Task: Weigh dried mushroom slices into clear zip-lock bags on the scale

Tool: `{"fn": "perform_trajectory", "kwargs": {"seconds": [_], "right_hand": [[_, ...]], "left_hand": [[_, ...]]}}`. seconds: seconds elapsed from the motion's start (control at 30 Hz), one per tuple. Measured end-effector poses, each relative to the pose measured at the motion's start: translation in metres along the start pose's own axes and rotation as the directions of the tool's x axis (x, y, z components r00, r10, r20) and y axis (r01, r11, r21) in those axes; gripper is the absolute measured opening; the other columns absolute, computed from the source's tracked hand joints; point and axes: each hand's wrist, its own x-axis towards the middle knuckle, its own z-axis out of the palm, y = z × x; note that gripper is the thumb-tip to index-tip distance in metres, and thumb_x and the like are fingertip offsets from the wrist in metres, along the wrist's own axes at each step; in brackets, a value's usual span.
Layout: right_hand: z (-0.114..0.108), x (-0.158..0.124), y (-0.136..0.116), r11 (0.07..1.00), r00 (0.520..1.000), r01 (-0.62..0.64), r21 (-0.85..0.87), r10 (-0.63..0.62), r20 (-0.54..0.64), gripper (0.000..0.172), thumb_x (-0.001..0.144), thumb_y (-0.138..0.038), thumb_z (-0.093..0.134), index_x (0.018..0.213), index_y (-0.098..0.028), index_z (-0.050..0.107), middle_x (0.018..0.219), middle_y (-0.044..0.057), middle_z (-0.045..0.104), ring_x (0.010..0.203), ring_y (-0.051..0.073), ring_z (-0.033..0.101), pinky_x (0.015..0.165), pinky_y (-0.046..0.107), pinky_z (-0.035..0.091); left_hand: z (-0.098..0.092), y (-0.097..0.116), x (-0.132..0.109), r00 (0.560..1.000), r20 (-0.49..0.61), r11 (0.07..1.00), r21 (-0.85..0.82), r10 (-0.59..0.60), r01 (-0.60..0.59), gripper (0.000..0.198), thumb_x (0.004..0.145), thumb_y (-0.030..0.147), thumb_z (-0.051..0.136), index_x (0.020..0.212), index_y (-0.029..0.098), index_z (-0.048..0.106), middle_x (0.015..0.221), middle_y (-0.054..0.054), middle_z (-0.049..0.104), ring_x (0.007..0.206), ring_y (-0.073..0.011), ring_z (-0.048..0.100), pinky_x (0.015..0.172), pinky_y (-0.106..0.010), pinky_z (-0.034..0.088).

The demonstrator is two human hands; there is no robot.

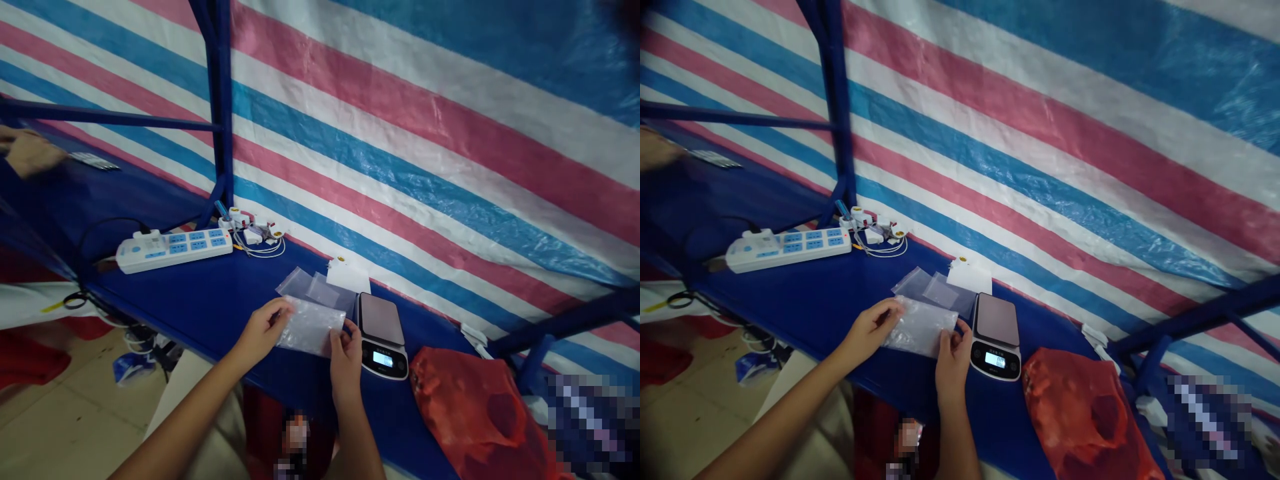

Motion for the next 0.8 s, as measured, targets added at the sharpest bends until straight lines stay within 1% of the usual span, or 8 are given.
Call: {"fn": "perform_trajectory", "kwargs": {"seconds": [0.13,0.2,0.27,0.37,0.47,0.57,0.7,0.8], "right_hand": [[0.002,0.008,-0.003,0.997,0.999,-0.023,-0.072,0.024,0.024,0.055,0.085,-0.058,0.066,0.123,-0.02,0.056,0.102,0.009,0.076,0.083,0.024,0.073,0.069,0.034,0.056],[0.003,0.013,-0.008,0.974,0.999,0.037,-0.223,-0.038,0.0,0.048,0.085,-0.06,0.064,0.11,-0.019,0.064,0.096,0.009,0.076,0.083,0.025,0.071,0.071,0.034,0.054],[0.004,0.017,-0.014,0.911,0.99,0.126,-0.394,-0.142,-0.01,0.043,0.088,-0.061,0.06,0.094,-0.02,0.068,0.086,0.008,0.075,0.08,0.025,0.069,0.073,0.034,0.051],[0.002,0.018,-0.019,0.833,0.979,0.181,-0.523,-0.204,0.013,0.044,0.093,-0.061,0.051,0.089,-0.022,0.069,0.079,0.007,0.072,0.073,0.025,0.066,0.07,0.034,0.048],[-0.003,0.014,-0.02,0.822,0.978,0.176,-0.541,-0.207,0.004,0.045,0.093,-0.062,0.05,0.094,-0.022,0.07,0.078,0.007,0.073,0.07,0.025,0.066,0.064,0.033,0.046],[-0.008,0.01,-0.017,0.847,0.976,0.189,-0.497,-0.218,0.0,0.047,0.092,-0.063,0.052,0.094,-0.02,0.071,0.079,0.008,0.074,0.071,0.025,0.067,0.065,0.032,0.047],[-0.013,0.009,-0.013,0.913,0.985,0.168,-0.372,-0.166,0.037,0.049,0.086,-0.064,0.061,0.095,-0.018,0.071,0.081,0.006,0.074,0.073,0.022,0.066,0.069,0.03,0.049],[-0.013,0.011,-0.011,0.922,0.987,0.161,-0.351,-0.158,0.037,0.047,0.083,-0.063,0.064,0.095,-0.018,0.072,0.084,0.006,0.074,0.077,0.022,0.067,0.072,0.03,0.051]], "left_hand": [[-0.001,0.004,0.001,0.999,0.042,0.997,0.069,0.021,-0.023,0.029,0.095,0.035,0.051,0.113,0.021,0.069,0.116,-0.007,0.071,0.093,-0.0192,0.066,0.08,-0.03,0.051],[-0.001,0.006,0.0,0.998,0.062,0.996,0.078,0.033,-0.038,0.032,0.094,0.035,0.053,0.119,0.021,0.067,0.121,-0.008,0.07,0.099,-0.0205,0.067,0.087,-0.032,0.052],[-0.002,0.007,0.0,0.996,0.076,0.995,0.086,0.049,-0.055,0.034,0.094,0.035,0.054,0.123,0.021,0.065,0.124,-0.008,0.069,0.105,-0.0219,0.066,0.094,-0.035,0.051],[-0.003,0.006,0.0,0.994,0.09,0.995,0.078,0.055,-0.062,0.036,0.094,0.034,0.054,0.125,0.02,0.063,0.127,-0.01,0.068,0.111,-0.0234,0.065,0.1,-0.037,0.05],[-0.004,0.004,-0.001,0.995,0.088,0.998,0.046,0.044,-0.048,0.037,0.094,0.035,0.055,0.127,0.02,0.062,0.129,-0.011,0.066,0.114,-0.0249,0.064,0.103,-0.039,0.048],[-0.003,0.003,-0.002,0.996,0.094,0.999,-0.033,0.014,-0.011,0.043,0.093,0.036,0.056,0.133,0.021,0.058,0.131,-0.011,0.065,0.113,-0.0247,0.064,0.101,-0.039,0.049],[0.002,-0.001,-0.002,0.998,0.034,0.971,-0.231,-0.052,0.058,0.071,0.091,0.036,0.062,0.153,0.022,0.031,0.128,-0.012,0.063,0.096,-0.0185,0.067,0.085,-0.032,0.054],[0.005,-0.005,0.0,0.992,-0.013,0.941,-0.319,-0.122,0.111,0.079,0.087,0.038,0.066,0.152,0.022,0.024,0.118,-0.01,0.064,0.079,-0.0128,0.062,0.071,-0.027,0.051]]}}
